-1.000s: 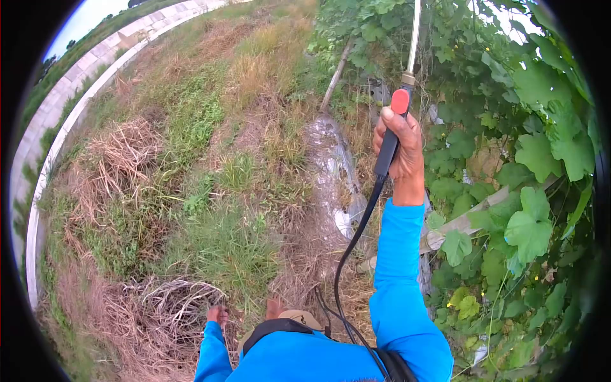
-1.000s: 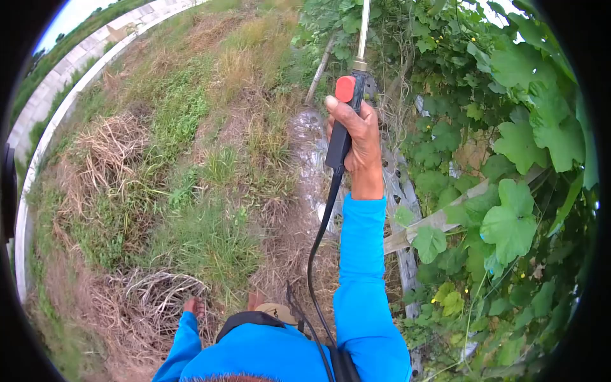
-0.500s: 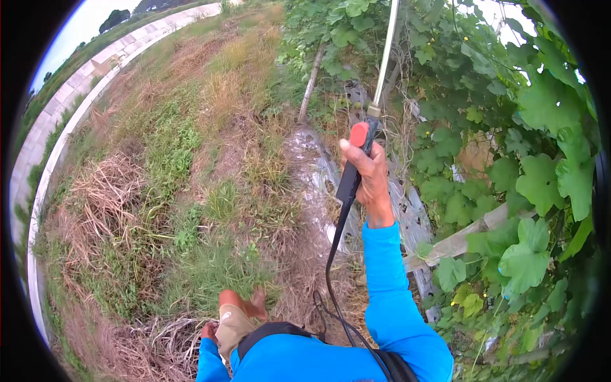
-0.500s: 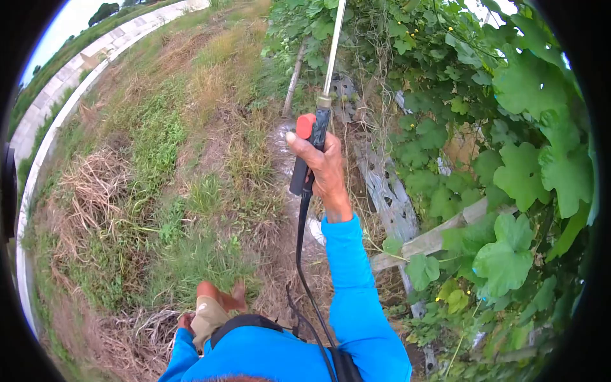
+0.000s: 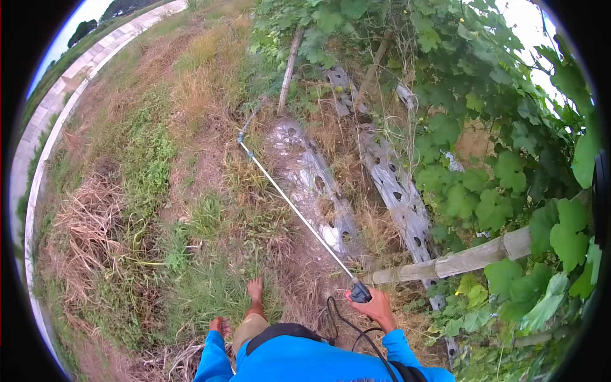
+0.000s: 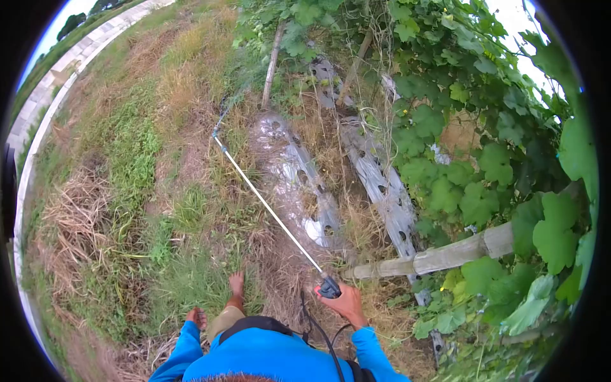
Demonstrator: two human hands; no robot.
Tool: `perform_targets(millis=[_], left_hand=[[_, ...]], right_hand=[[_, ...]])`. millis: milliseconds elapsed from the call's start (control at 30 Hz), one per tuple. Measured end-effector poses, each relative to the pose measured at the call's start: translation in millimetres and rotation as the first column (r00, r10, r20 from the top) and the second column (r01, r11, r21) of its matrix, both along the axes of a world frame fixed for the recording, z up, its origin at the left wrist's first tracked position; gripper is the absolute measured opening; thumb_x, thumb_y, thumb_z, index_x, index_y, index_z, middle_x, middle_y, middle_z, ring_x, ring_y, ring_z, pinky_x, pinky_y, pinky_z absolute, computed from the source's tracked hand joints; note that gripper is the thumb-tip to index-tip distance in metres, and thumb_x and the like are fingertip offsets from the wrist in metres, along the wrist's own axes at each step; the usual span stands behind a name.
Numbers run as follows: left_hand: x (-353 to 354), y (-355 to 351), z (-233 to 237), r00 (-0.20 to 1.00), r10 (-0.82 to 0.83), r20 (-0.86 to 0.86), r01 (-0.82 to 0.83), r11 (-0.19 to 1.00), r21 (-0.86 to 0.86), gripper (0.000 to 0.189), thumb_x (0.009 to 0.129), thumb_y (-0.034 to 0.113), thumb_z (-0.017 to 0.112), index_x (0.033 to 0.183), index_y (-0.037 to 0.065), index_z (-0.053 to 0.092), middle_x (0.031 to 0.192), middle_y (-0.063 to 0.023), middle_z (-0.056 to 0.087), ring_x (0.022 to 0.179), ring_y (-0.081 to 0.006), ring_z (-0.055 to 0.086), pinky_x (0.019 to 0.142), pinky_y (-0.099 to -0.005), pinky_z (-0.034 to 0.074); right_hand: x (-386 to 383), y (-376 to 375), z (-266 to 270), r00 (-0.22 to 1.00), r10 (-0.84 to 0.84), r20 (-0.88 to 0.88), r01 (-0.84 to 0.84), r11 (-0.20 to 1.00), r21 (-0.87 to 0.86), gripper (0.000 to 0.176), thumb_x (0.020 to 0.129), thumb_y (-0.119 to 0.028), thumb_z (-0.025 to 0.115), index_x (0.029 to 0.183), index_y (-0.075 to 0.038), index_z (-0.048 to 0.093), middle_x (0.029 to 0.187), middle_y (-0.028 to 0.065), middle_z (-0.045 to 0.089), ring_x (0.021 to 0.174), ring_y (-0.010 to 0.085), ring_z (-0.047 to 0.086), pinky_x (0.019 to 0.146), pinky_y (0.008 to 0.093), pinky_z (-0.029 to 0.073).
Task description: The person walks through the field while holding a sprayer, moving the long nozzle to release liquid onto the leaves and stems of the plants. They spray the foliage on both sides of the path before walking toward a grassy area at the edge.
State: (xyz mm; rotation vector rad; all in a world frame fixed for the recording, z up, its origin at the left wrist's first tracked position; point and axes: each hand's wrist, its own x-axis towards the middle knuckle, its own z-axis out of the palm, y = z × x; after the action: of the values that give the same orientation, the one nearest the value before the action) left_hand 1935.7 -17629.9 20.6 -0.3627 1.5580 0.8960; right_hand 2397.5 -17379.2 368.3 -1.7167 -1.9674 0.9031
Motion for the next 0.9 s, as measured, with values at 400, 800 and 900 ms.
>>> perform_targets(millis=[400,800,900], left_hand=[[-93,188,-30,0.959,-0.282,0.006,0.282,0.959,0.009,0.03,0.084,0.034,0.047,0.098,0.01,0.058,0.075,-0.0103,0.061,0.053,-0.0231,0.056,0.045,-0.0395,0.044],[-229,228,4,0.961,-0.261,-0.095,0.257,0.965,-0.049,0.035,0.083,0.033,0.045,0.103,0.007,0.057,0.068,-0.0103,0.06,0.047,-0.0211,0.054,0.041,-0.0359,0.042],[-243,228,9,0.959,-0.266,-0.099,0.263,0.964,-0.04,0.035,0.084,0.033,0.044,0.104,0.007,0.056,0.067,-0.0107,0.06,0.047,-0.021,0.054,0.04,-0.0362,0.042]], right_hand=[[-28,94,4,0.873,-0.297,0.388,0.313,0.95,0.023,0.042,0.057,-0.039,0.076,0.075,-0.002,0.065,0.068,0.0161,0.064,0.064,0.0317,0.063,0.064,0.0402,0.049],[-155,178,-53,0.941,-0.34,0.001,0.339,0.938,-0.075,0.038,0.06,-0.033,0.083,0.081,-0.006,0.069,0.07,0.0049,0.065,0.061,0.0117,0.058,0.061,0.0306,0.048],[-150,191,-68,0.893,-0.448,-0.042,0.447,0.894,-0.036,0.033,0.062,-0.028,0.083,0.081,-0.004,0.069,0.07,0.0032,0.065,0.06,0.0097,0.056,0.058,0.0284,0.047]])
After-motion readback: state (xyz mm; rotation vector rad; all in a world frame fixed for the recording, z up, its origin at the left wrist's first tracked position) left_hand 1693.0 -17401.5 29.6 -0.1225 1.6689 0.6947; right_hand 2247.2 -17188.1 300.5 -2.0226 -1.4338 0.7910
